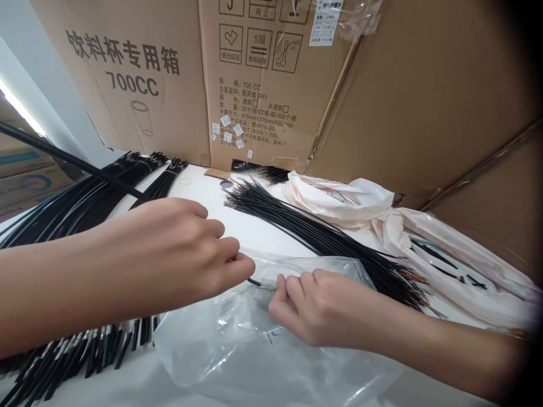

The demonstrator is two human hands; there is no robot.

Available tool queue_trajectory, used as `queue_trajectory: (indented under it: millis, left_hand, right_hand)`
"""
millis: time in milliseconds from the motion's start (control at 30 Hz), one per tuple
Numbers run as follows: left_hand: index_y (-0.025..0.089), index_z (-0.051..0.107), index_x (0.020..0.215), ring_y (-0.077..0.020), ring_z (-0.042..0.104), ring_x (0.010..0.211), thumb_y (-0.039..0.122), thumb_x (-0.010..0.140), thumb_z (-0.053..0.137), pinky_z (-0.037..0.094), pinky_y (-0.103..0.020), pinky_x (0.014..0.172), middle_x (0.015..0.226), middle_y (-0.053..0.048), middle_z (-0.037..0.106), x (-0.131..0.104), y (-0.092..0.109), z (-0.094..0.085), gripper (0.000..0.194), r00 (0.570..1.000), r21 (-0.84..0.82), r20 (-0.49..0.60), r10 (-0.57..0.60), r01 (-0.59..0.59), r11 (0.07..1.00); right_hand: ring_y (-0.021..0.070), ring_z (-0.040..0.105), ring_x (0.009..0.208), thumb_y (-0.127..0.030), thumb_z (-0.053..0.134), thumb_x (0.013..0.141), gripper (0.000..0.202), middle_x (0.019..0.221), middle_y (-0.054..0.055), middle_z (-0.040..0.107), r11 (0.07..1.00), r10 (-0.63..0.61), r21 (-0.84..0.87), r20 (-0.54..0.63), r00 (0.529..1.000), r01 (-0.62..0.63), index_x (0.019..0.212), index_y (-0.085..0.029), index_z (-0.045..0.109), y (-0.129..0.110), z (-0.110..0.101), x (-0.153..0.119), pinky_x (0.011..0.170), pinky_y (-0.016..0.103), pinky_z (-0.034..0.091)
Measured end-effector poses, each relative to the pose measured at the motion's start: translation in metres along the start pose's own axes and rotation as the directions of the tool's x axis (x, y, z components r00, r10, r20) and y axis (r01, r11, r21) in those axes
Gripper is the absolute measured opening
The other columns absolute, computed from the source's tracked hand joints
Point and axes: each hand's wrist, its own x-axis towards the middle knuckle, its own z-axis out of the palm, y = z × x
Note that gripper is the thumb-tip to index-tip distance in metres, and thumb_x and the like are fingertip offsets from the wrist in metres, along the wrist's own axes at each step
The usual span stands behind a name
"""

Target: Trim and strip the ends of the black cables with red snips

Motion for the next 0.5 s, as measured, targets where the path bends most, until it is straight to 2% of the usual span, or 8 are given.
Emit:
queue_trajectory:
  millis: [167, 267, 400, 500]
  left_hand:
    - [0.024, 0.051, 0.066, -0.0172, 0.049, 0.042, 0.01, 0.065, 0.06, 0.023, -0.033, 0.043, 0.051, 0.004, 0.051, 0.009, 0.0, -0.006, 0.017, 1.0, 0.028, -0.006, 0.028, -0.028, 0.999]
    - [0.024, 0.052, 0.065, -0.0179, 0.049, 0.041, 0.01, 0.064, 0.061, 0.022, -0.033, 0.042, 0.051, 0.004, 0.051, 0.009, 0.001, -0.006, 0.017, 0.999, 0.014, 0.02, 0.036, -0.036, 0.999]
    - [0.024, 0.049, 0.064, -0.0184, 0.048, 0.04, 0.009, 0.064, 0.061, 0.02, -0.033, 0.043, 0.05, 0.004, 0.05, 0.01, -0.001, -0.006, 0.019, 0.997, -0.008, 0.077, 0.024, -0.023, 1.0]
    - [0.024, 0.051, 0.065, -0.0171, 0.049, 0.042, 0.007, 0.066, 0.06, 0.02, -0.032, 0.045, 0.051, 0.005, 0.052, 0.013, -0.002, -0.008, 0.02, 0.986, -0.031, 0.167, 0.008, -0.003, 1.0]
  right_hand:
    - [0.0112, 0.043, 0.041, -0.011, 0.053, 0.08, 0.012, 0.054, -0.003, 0.049, 1.0, -0.008, -0.001, 0.043, 0.999, 0.008, 0.092, -0.011, 0.052, -0.003, -0.002, 0.0, 0.041, 0.027, 0.024]
    - [0.0118, 0.044, 0.042, -0.01, 0.049, 0.081, 0.012, 0.055, -0.003, 0.049, 0.999, 0.031, 0.024, 0.066, 0.997, -0.033, 0.093, -0.011, 0.053, -0.003, -0.007, 0.001, 0.041, 0.027, 0.024]
    - [0.0118, 0.044, 0.042, -0.007, 0.047, 0.079, 0.017, 0.056, -0.003, 0.049, 0.995, 0.082, 0.049, 0.057, 0.995, -0.085, 0.094, -0.01, 0.052, -0.004, -0.011, 0.003, 0.042, 0.028, 0.023]
    - [0.0111, 0.042, 0.041, -0.006, 0.045, 0.077, 0.018, 0.055, -0.003, 0.047, 0.992, 0.092, 0.083, 0.062, 0.994, -0.097, 0.093, -0.01, 0.052, -0.007, -0.01, 0.005, 0.042, 0.028, 0.021]
